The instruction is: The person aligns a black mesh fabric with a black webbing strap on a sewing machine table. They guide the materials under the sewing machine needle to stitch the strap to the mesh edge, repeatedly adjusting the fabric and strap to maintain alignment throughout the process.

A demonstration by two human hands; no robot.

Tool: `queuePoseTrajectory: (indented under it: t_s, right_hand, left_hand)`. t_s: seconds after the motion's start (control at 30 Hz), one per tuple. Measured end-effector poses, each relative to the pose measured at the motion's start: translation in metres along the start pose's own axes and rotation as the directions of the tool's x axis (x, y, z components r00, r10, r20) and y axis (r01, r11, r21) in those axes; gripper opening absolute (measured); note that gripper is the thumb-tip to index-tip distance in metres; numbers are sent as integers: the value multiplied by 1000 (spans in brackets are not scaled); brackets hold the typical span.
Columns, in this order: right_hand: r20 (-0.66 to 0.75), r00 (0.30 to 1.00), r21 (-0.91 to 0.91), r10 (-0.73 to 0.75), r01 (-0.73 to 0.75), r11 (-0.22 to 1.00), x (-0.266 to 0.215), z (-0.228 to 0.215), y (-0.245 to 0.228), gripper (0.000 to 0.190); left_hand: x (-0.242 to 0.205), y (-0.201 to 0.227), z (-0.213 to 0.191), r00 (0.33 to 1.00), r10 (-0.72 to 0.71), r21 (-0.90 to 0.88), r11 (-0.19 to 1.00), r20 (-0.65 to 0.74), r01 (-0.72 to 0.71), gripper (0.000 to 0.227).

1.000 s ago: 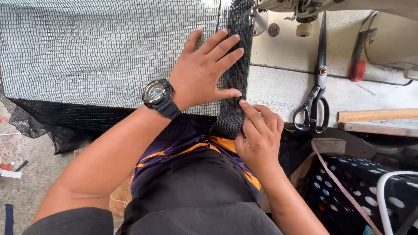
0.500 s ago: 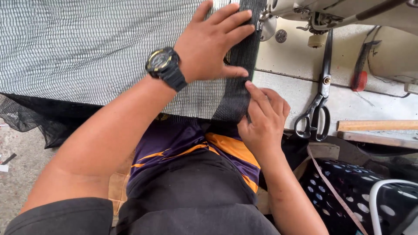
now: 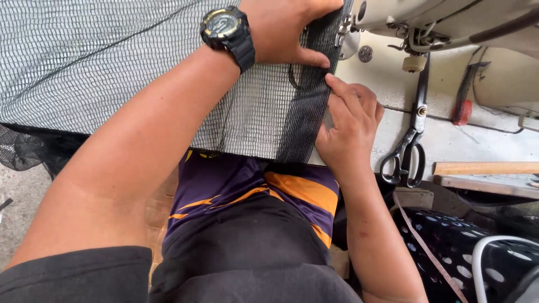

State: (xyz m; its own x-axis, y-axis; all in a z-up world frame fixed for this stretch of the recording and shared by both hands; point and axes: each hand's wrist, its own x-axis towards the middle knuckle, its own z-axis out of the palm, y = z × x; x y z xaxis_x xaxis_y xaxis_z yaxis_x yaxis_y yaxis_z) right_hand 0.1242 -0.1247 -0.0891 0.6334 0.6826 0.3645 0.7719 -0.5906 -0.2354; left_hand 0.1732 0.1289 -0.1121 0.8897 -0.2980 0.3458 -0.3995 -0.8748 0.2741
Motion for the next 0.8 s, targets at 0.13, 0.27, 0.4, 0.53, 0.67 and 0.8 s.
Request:
queuePoseTrajectory:
  t_s: [0.13,0.27,0.4,0.53,0.67,0.8]
  right_hand:
    - [37,999,114,9,-13,993,-2,-9,-1,38]
    - [62,998,415,29,-52,909,-40,-36,-15,30]
    - [198,975,455,106,-187,870,-82,-52,-78,17]
    - [751,646,468,-136,-376,800,-102,5,-86,35]
    - [600,772,207,210,-404,891,-96,92,-78,59]
    - [882,388,63,267,-659,750,-46,101,-118,75]
  left_hand:
    - [-17,24,-24,1000,21,346,938,-19,-13,89]
    - [-70,55,-16,969,199,401,907,-144,-126,32]
    - [-97,80,-31,972,233,442,868,37,-225,26]
    - [-105,93,-38,953,214,486,823,215,-294,31]
    - [-116,104,-44,951,201,523,798,235,-298,36]
    - [-133,106,-56,974,101,483,855,204,-189,35]
